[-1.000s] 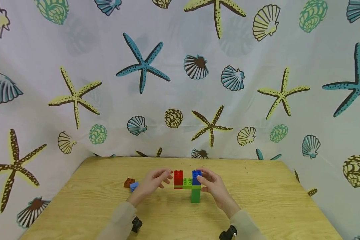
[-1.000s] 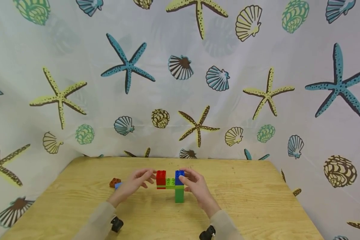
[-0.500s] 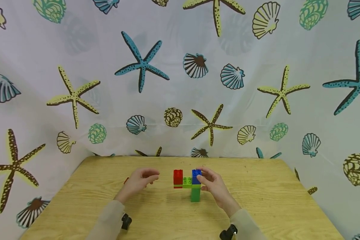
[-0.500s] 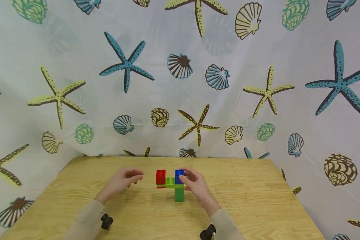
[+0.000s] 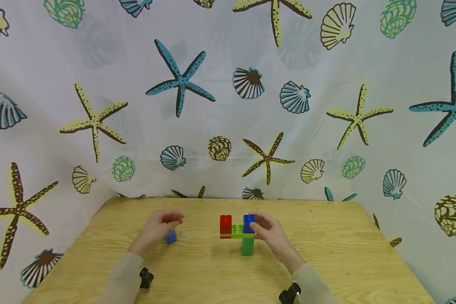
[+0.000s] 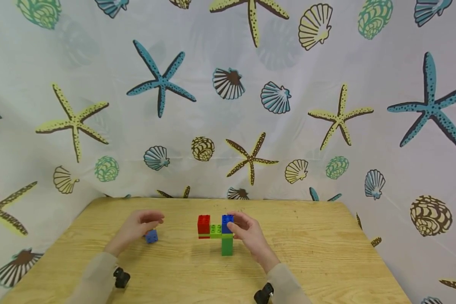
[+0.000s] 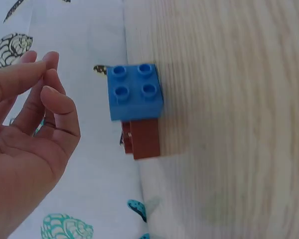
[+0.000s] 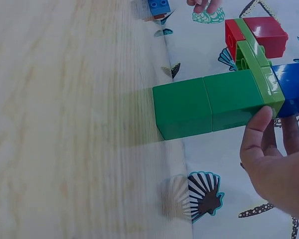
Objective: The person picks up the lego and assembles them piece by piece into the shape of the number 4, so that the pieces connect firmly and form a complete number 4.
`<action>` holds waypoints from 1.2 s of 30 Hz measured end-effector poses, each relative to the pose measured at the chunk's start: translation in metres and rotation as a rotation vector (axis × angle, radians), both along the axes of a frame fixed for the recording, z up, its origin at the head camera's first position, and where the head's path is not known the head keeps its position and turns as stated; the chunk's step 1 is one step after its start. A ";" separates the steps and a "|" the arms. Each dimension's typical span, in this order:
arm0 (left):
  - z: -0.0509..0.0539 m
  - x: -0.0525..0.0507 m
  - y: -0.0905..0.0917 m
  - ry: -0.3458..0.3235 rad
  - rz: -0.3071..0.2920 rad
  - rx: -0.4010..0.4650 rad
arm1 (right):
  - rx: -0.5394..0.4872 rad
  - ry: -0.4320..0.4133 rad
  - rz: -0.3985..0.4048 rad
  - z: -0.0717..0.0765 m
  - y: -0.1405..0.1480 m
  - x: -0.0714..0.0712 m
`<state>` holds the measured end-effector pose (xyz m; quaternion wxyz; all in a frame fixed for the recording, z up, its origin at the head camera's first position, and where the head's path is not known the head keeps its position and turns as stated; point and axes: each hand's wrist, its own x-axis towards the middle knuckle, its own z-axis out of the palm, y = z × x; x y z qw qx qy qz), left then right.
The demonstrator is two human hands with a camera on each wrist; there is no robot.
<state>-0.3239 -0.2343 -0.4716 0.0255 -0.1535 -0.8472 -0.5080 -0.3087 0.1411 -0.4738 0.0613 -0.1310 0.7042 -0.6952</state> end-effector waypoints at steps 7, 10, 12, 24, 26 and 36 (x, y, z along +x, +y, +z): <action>-0.004 -0.003 -0.021 -0.004 -0.014 -0.048 | -0.004 0.030 0.009 -0.001 0.000 -0.001; -0.006 -0.005 -0.026 -0.023 -0.009 -0.035 | -0.011 0.034 0.009 -0.001 0.001 0.000; -0.007 -0.007 -0.030 -0.030 -0.019 -0.022 | -0.013 0.038 0.011 0.000 0.001 0.001; -0.018 -0.018 -0.045 -0.136 0.006 -0.048 | -0.007 0.041 0.022 0.000 0.001 0.001; -0.020 -0.019 -0.046 -0.151 -0.007 -0.041 | -0.007 0.040 0.023 0.000 0.001 0.000; -0.028 -0.024 -0.047 -0.188 -0.034 -0.040 | -0.008 0.030 0.027 -0.001 0.002 -0.001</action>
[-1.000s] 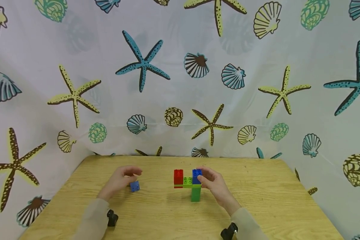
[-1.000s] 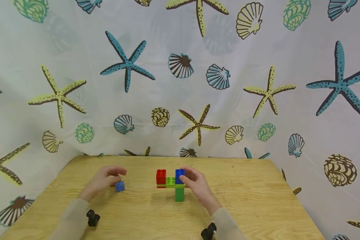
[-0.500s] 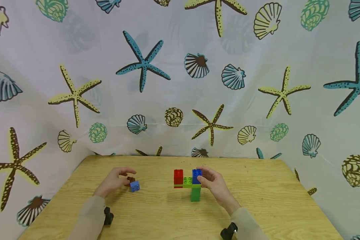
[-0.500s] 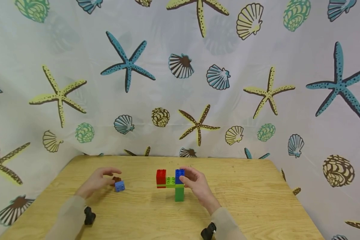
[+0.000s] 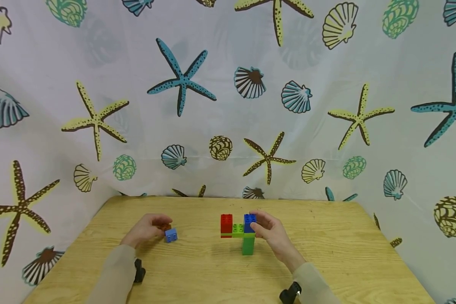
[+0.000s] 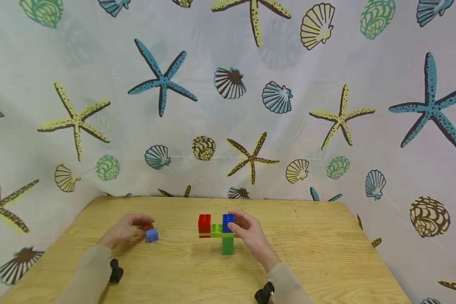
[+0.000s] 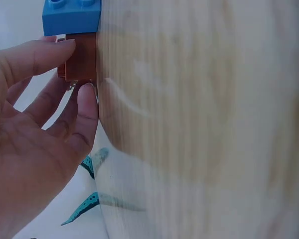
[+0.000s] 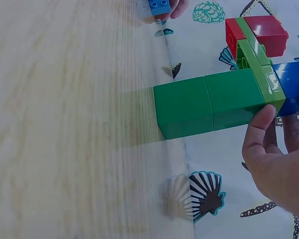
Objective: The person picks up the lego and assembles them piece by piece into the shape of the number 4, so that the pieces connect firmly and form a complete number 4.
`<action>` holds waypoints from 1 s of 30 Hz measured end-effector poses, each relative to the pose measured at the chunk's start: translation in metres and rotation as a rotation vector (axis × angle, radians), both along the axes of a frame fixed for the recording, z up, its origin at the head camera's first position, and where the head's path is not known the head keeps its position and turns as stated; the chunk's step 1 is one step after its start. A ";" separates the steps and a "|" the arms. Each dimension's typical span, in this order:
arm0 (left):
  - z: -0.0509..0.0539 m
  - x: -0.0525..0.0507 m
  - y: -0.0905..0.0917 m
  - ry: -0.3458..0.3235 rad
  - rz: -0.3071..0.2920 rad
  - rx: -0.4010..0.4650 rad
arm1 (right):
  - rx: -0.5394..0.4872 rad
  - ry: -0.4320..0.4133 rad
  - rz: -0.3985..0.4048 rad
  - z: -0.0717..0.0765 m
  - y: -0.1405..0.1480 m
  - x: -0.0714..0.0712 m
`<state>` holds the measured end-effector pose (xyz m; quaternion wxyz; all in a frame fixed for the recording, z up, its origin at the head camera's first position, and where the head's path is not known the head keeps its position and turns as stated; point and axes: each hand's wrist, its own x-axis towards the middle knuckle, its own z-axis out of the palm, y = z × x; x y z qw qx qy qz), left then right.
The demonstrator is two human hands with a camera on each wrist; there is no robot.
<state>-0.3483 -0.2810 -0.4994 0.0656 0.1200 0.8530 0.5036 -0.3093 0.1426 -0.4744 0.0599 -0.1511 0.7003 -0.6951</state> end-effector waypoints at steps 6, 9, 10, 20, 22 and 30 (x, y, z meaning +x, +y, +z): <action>-0.004 -0.004 0.000 0.032 -0.003 -0.063 | -0.003 -0.014 -0.003 0.000 0.001 0.000; -0.005 -0.004 0.000 0.039 0.001 -0.083 | -0.002 -0.025 -0.006 -0.001 0.001 0.001; -0.005 -0.004 0.000 0.039 0.001 -0.086 | -0.003 -0.027 -0.006 -0.001 0.001 0.001; 0.004 0.001 0.000 0.083 0.065 -0.122 | -0.007 -0.023 -0.002 0.000 -0.002 0.003; 0.007 0.000 0.000 0.102 0.081 -0.115 | -0.006 -0.025 -0.004 0.000 -0.001 0.003; 0.020 -0.005 0.013 0.142 0.126 -0.050 | 0.009 -0.015 -0.005 -0.001 0.000 0.001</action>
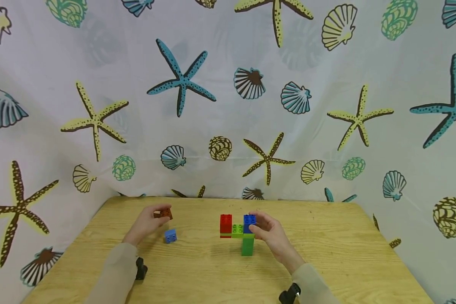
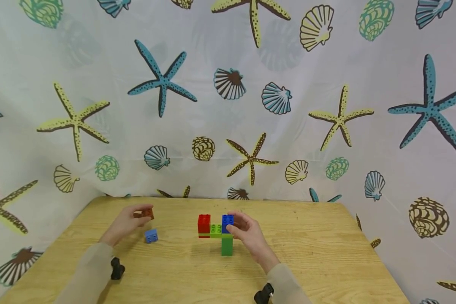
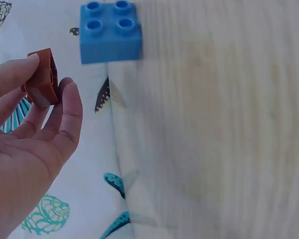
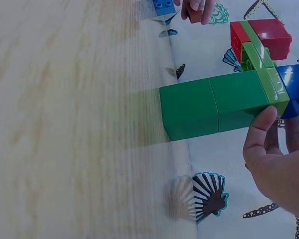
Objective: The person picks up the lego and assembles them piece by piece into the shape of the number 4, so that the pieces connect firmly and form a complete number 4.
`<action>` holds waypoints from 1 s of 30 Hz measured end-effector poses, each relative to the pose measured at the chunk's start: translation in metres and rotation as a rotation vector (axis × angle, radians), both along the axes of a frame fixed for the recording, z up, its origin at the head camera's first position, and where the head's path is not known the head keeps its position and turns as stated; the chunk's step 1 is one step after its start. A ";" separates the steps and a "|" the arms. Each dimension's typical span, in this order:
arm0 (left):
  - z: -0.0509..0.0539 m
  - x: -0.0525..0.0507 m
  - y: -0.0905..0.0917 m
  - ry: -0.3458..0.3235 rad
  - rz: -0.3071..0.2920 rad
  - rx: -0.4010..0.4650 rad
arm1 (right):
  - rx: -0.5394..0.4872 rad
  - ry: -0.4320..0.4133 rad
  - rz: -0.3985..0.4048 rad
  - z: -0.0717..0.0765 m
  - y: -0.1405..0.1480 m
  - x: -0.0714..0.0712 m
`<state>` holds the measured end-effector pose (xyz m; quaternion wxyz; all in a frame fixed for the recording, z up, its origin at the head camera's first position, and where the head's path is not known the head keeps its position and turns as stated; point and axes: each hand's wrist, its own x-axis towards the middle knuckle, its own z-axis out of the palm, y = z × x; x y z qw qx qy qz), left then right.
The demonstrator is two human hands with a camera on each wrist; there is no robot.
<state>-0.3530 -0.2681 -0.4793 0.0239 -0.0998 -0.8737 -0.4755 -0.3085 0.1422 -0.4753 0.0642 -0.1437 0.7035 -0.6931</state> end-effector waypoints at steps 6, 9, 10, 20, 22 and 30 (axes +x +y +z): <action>0.014 -0.002 0.017 0.016 0.010 0.024 | -0.003 0.002 0.008 -0.002 0.001 -0.001; 0.019 -0.002 0.023 0.043 0.022 0.018 | -0.008 0.007 0.010 -0.001 0.001 -0.001; 0.021 -0.001 0.025 0.057 0.021 0.011 | -0.010 0.008 0.011 -0.001 0.001 -0.001; 0.032 0.007 0.042 0.090 0.042 0.026 | -0.004 -0.005 0.006 -0.001 0.001 0.000; 0.035 0.009 0.045 0.097 0.037 0.044 | -0.007 -0.007 0.004 -0.001 0.001 0.000; 0.042 0.013 0.059 0.173 0.029 0.042 | -0.011 -0.014 -0.002 0.000 0.000 0.001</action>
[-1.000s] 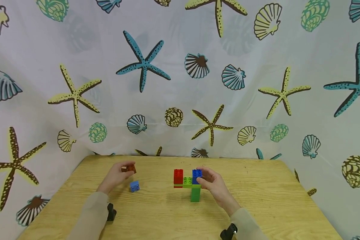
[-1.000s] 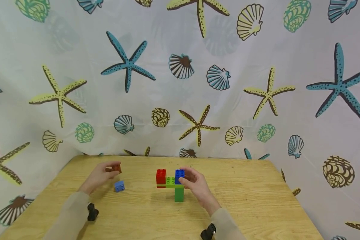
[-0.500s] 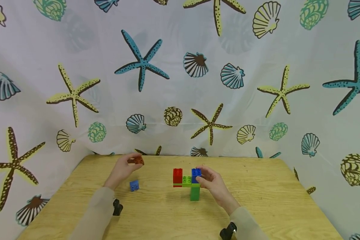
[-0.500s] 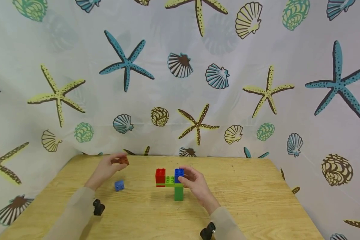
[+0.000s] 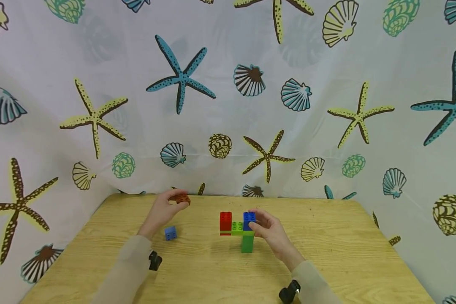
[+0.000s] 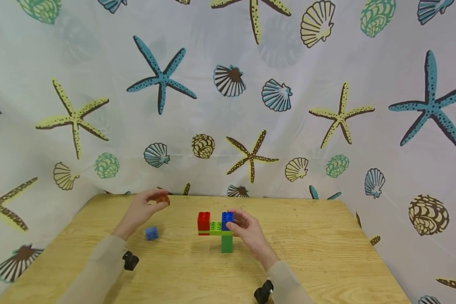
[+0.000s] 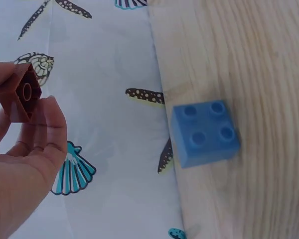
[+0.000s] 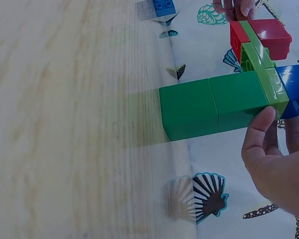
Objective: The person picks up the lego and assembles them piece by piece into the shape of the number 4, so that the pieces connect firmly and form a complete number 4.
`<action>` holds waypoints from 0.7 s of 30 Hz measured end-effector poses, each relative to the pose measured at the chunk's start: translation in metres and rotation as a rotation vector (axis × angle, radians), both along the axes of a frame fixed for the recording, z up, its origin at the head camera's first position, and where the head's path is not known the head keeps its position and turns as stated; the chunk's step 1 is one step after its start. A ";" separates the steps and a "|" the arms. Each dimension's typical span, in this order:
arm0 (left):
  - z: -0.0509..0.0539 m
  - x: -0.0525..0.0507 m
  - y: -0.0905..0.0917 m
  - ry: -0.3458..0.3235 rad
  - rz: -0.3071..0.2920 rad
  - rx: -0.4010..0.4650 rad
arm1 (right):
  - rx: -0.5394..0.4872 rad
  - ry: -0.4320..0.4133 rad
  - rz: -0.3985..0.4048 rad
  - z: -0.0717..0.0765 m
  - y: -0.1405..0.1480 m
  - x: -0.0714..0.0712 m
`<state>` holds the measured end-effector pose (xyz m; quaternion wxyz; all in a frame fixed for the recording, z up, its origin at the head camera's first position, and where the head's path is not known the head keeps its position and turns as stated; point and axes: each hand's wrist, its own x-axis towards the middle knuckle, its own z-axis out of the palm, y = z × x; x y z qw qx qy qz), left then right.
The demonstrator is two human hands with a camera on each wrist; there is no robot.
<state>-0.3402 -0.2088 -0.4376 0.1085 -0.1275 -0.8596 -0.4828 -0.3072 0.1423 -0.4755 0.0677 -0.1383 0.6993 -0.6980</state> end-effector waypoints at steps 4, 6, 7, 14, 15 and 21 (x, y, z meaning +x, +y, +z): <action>0.003 0.003 0.007 0.003 -0.019 0.020 | 0.001 -0.004 -0.003 0.000 -0.001 0.000; 0.004 0.005 0.011 -0.007 -0.029 0.040 | 0.003 -0.007 -0.005 -0.001 -0.001 0.000; 0.003 0.006 0.013 -0.018 -0.034 0.053 | 0.004 -0.008 -0.007 -0.001 -0.001 -0.001; 0.001 0.013 0.027 -0.044 -0.054 0.101 | 0.013 -0.016 -0.007 -0.002 0.001 0.000; 0.000 0.013 0.029 -0.037 -0.055 0.098 | 0.014 -0.016 -0.008 -0.002 0.001 0.001; -0.001 0.013 0.038 0.040 -0.055 0.065 | 0.012 -0.012 -0.001 0.000 0.000 0.000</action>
